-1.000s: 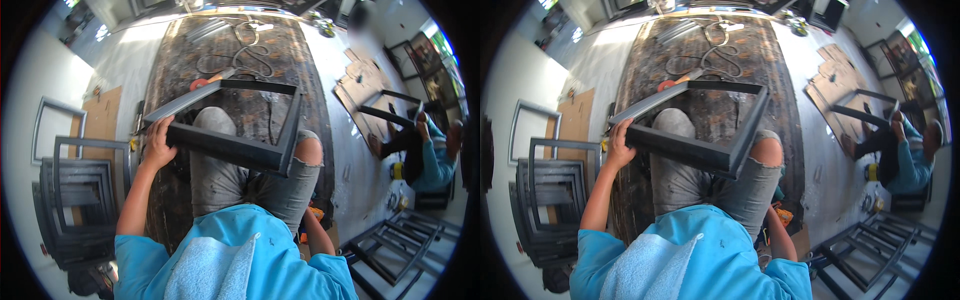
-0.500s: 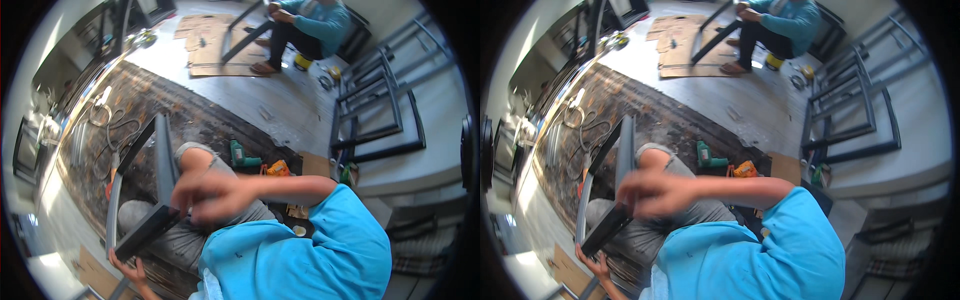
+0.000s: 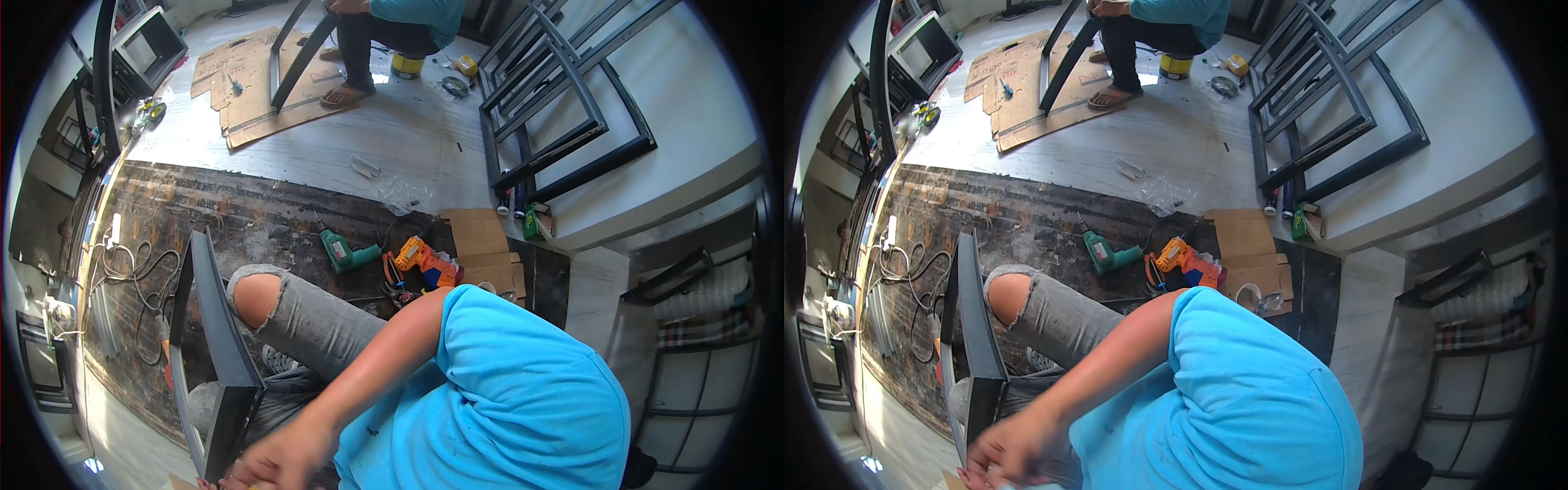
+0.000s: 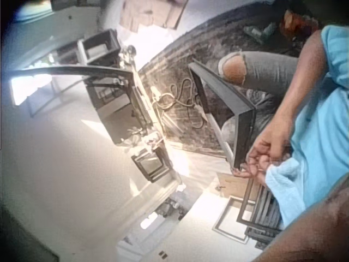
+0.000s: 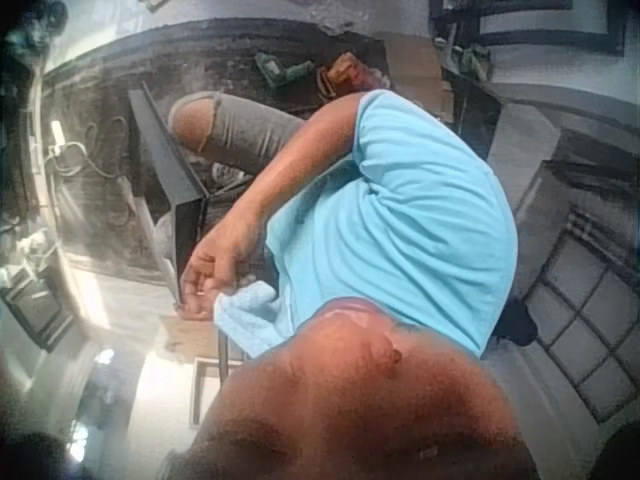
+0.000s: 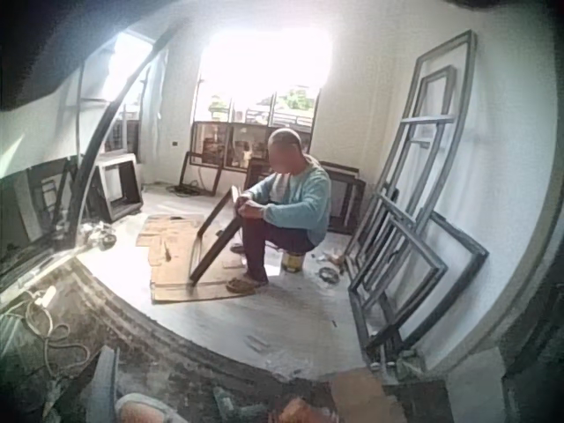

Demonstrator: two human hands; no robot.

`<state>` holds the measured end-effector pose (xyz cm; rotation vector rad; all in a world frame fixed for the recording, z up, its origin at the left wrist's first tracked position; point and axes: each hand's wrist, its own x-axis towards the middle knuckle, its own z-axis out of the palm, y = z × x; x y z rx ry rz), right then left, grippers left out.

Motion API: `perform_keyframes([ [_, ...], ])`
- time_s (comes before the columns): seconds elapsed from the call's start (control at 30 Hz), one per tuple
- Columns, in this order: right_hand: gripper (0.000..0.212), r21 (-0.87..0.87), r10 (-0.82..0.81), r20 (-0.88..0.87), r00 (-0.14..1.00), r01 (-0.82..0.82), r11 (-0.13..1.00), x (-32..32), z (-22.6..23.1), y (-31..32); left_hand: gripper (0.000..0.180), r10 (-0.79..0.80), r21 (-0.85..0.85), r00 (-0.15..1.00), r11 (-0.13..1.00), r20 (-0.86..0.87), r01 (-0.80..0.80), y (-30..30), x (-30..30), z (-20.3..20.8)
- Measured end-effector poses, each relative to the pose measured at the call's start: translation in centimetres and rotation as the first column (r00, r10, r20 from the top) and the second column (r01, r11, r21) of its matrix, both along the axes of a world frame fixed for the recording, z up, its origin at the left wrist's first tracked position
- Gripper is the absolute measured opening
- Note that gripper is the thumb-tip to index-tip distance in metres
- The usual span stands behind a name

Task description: The recorder is assembling metal window or door frames using a screwdriver and wire cutters in a workshop environment.

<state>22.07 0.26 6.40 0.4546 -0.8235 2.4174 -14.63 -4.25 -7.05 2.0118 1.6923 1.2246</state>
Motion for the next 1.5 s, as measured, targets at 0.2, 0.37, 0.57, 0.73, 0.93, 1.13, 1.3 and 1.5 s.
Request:
perform_keyframes([
  [0.2,0.062,-0.237,0.025,-0.281,0.959,-0.095,0.967,7.5,9.8,2.0,0.078,-0.026,-0.035,0.999,0.999,-0.026,0.026,1.2,-0.6,0.0],
  [0.37,0.02,-0.077,-0.308,-0.476,0.824,0.31,0.948,5.3,11.4,1.4,0.078,0.013,-0.033,0.998,0.999,-0.06,-0.015,2.6,-1.1,0.1],
  [0.57,0.078,0.155,0.243,-0.187,0.952,-0.215,0.964,5.9,8.5,4.4,0.074,0.151,-0.002,0.986,0.989,-0.065,-0.151,2.4,0.0,-1.2],
  [0.73,0.052,0.783,-0.463,0.199,0.863,0.144,0.605,1.5,2.5,9.4,0.071,0.064,-0.13,0.818,0.977,-0.571,-0.167,2.3,-1.1,-2.3],
  [0.93,0.083,0.677,-0.641,0.582,0.5,-0.734,0.043,-8.5,-3.1,14.1,0.084,0.187,-0.091,0.902,0.966,-0.39,-0.24,3.2,1.4,0.4],
  [1.13,0.093,0.591,-0.748,0.5,0.437,-0.803,-0.074,-13.0,-4.4,21.1,0.083,0.156,-0.138,0.938,0.969,-0.309,-0.206,5.4,2.0,1.2],
  [1.3,0.09,0.526,-0.807,0.382,0.45,-0.824,-0.21,-14.2,-1.2,18.9,0.095,0.101,-0.116,0.981,0.986,-0.163,-0.12,11.0,-0.7,1.7],
  [1.5,0.071,0.609,-0.928,0.189,0.32,-0.78,-0.145,-13.6,-4.1,21.4,0.092,-0.047,-0.109,0.904,0.994,-0.424,0.001,18.6,5.7,9.9],
])
